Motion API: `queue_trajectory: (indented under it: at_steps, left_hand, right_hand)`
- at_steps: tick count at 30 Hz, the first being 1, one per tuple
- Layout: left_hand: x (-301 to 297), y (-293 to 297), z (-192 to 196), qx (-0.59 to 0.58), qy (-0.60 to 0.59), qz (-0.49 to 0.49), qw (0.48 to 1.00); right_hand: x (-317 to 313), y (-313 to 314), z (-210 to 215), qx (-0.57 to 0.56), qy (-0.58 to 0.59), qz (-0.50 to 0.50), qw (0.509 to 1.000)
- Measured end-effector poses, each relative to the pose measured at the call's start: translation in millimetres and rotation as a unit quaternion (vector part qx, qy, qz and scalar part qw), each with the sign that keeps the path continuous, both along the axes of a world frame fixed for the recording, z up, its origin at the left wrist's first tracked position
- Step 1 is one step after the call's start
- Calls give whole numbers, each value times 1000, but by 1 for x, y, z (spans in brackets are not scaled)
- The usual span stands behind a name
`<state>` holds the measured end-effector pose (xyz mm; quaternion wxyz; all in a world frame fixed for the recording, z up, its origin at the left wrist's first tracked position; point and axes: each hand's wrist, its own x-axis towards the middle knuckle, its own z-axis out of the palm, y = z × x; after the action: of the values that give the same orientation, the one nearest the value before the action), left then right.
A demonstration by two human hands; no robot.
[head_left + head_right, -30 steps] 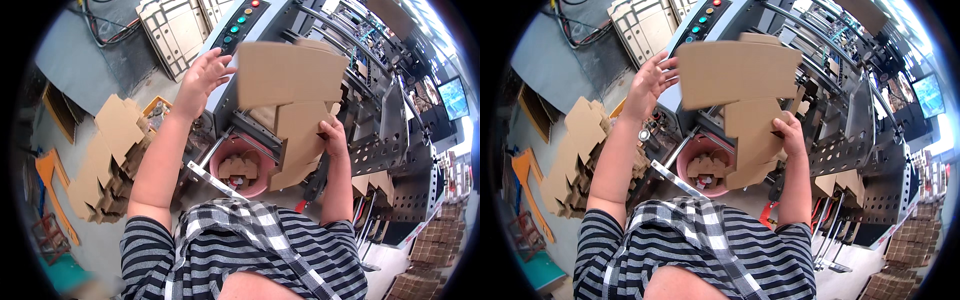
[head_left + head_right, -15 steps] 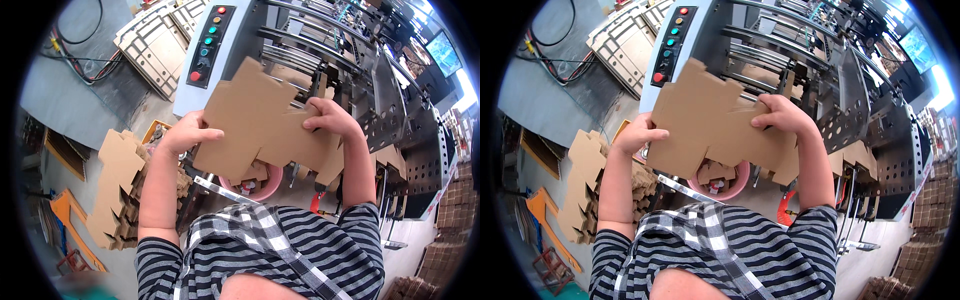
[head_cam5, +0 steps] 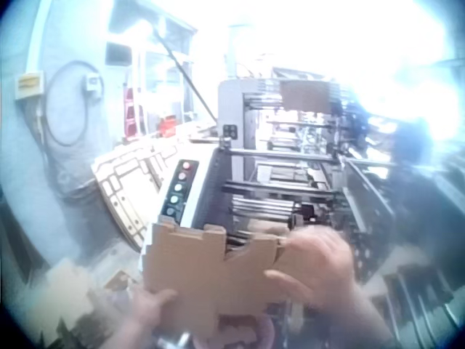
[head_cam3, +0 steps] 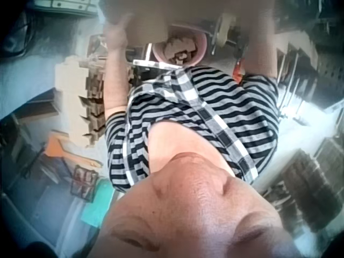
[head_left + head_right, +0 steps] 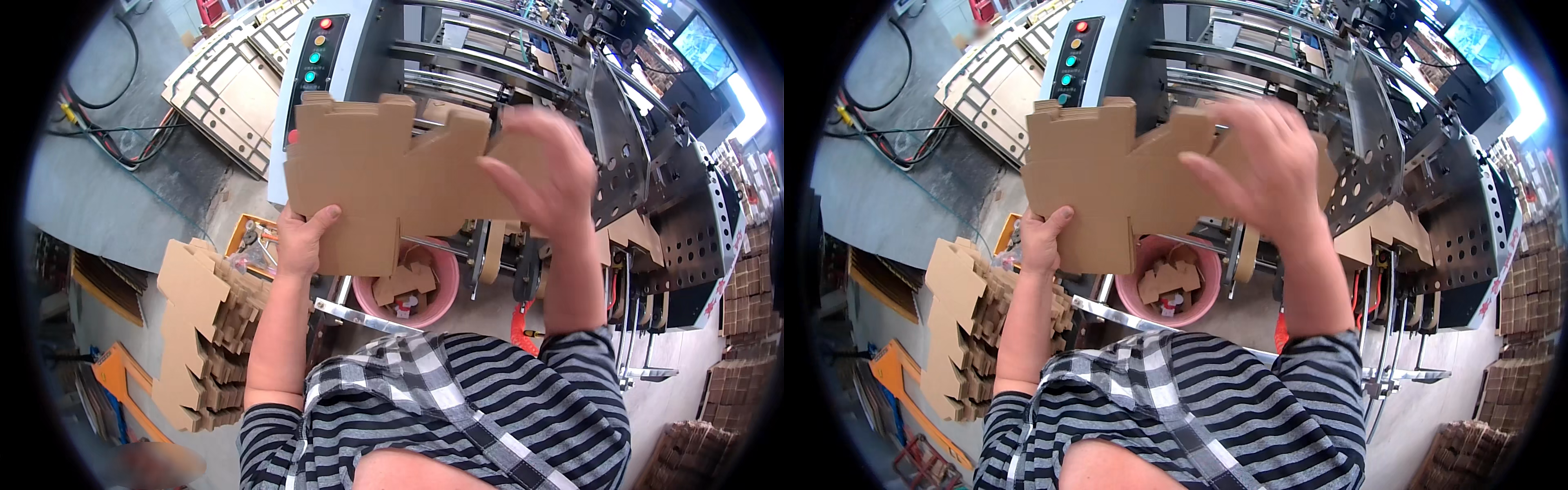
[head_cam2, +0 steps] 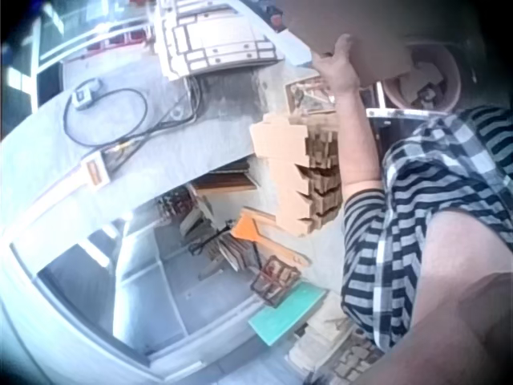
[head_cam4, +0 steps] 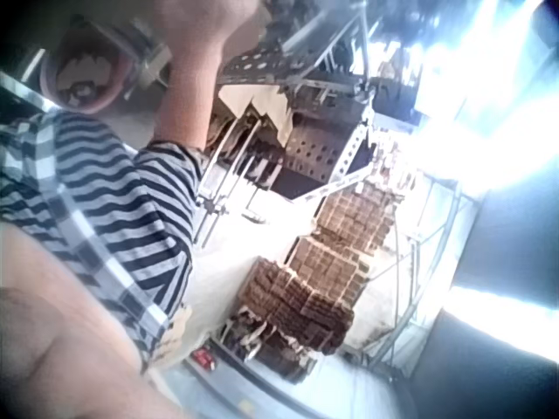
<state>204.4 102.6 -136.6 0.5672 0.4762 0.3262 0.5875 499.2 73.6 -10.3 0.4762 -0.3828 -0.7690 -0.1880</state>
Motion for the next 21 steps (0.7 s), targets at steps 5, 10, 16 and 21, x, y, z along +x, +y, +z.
queue_trajectory:
  at_steps: [5, 10, 16, 21]
  left_hand:
    - [-4, 9, 3, 23, -50, 44, 998]
    - [-2, 8, 1, 32, -52, 50, 997]
    - [2, -1, -7, 101, -61, 77, 990]
    - [14, -3, -7, 100, -23, 69, 992]
  right_hand:
    - [-17, -46, -88, -358, 223, 63, 905]
    - [-39, -19, -103, -328, 425, 126, 834]
    - [-56, -21, -90, -264, 281, 40, 922]
    - [-50, -25, -89, -299, 403, 123, 856]
